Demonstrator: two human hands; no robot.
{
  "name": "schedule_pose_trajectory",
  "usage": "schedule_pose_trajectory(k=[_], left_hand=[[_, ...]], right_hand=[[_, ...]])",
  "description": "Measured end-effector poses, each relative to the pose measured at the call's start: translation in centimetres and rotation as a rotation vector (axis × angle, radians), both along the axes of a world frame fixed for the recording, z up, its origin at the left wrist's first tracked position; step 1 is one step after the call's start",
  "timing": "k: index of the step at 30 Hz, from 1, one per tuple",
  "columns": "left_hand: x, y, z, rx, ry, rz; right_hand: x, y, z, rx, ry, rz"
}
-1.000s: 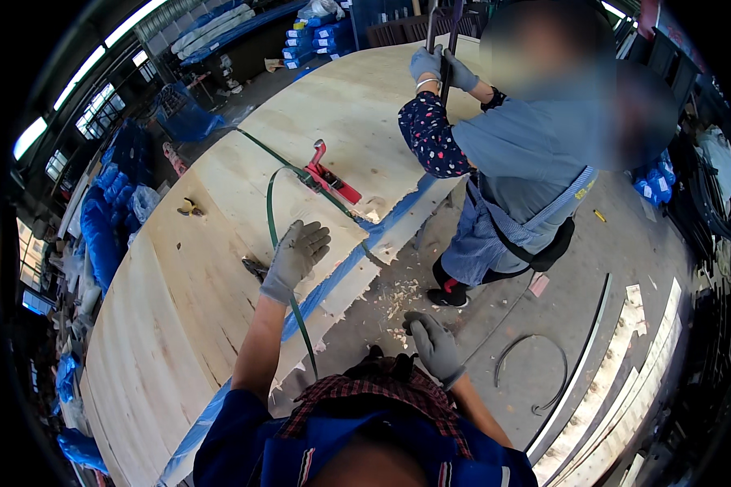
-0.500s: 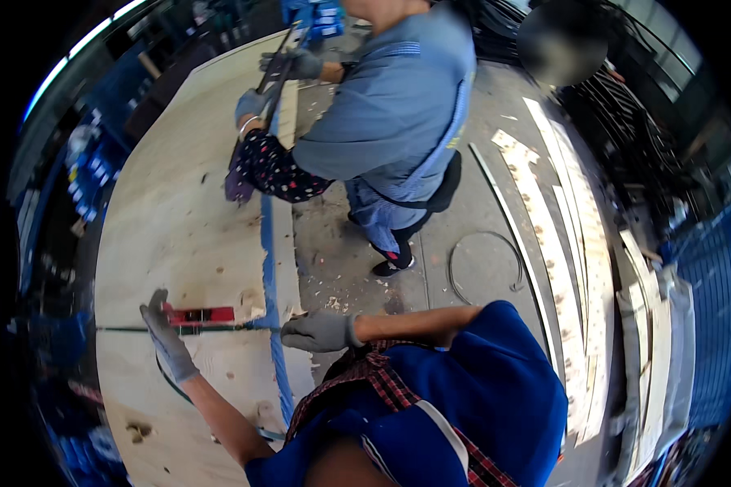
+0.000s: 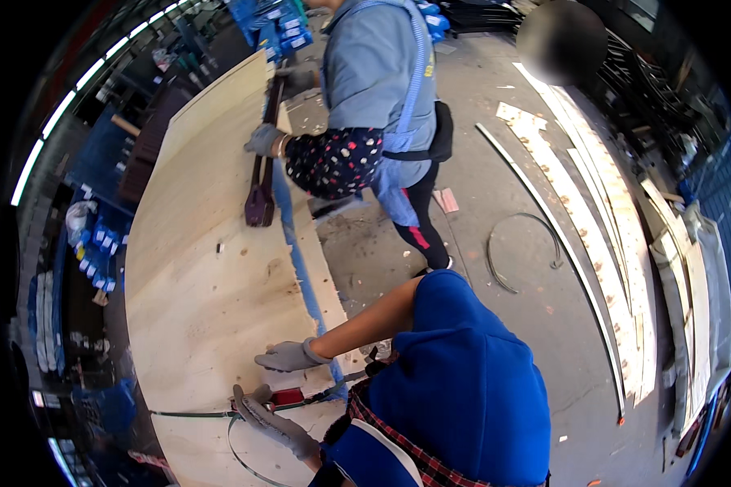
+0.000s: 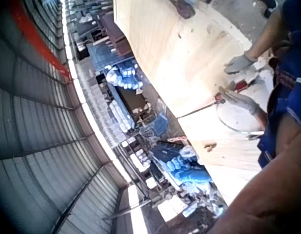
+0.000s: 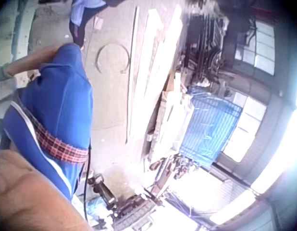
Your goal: The person secures a green strip to a large wooden board using a red staple gun, then uses pliers to trim the strip and remove blue tape from the board's edge. A coworker assists by hammering a metal bar onto the board.
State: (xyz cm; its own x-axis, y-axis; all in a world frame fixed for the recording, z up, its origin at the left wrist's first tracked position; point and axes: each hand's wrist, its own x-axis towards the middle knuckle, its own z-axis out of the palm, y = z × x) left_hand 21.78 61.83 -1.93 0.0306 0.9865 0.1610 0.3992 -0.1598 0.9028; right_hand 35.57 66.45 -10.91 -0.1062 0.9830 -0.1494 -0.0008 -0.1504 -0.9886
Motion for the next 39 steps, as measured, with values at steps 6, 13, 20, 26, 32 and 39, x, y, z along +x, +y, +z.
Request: schedule_pose_trajectory(k=[6,13,20,26,32,39], left_hand=[[1.5,2.0,1.3,-0.130,-0.222,0.283],[-0.3,0.9,-5.1,-0.231,-0.155,0.576],[-2.1,1.0,0.2,-0.971,-0.829,0.208],[-3.3,1.7,-4.8,-0.636,-0.275,-0.009],[-1.8,1.5,-5.4,-0.728,-0.389,0.234],[-0.5,1.4,-7.4,-0.573,-0.544,0.524]], right_hand=[[-1.6,6.0,-4.2,-0.757,0.542,0.646],[-2.5,9.1,-0.7,-0.974,0.422,1.008],[-5.1,10.7,4.6,-1.062,0.048,1.227],[-7.2,10.8,1.4,-0.874,-0.032,1.392],[-6.8,9.8,1.2,-0.599,-0.280,1.206],[-6.8,9.2,1.4,-0.498,-0.355,1.152]])
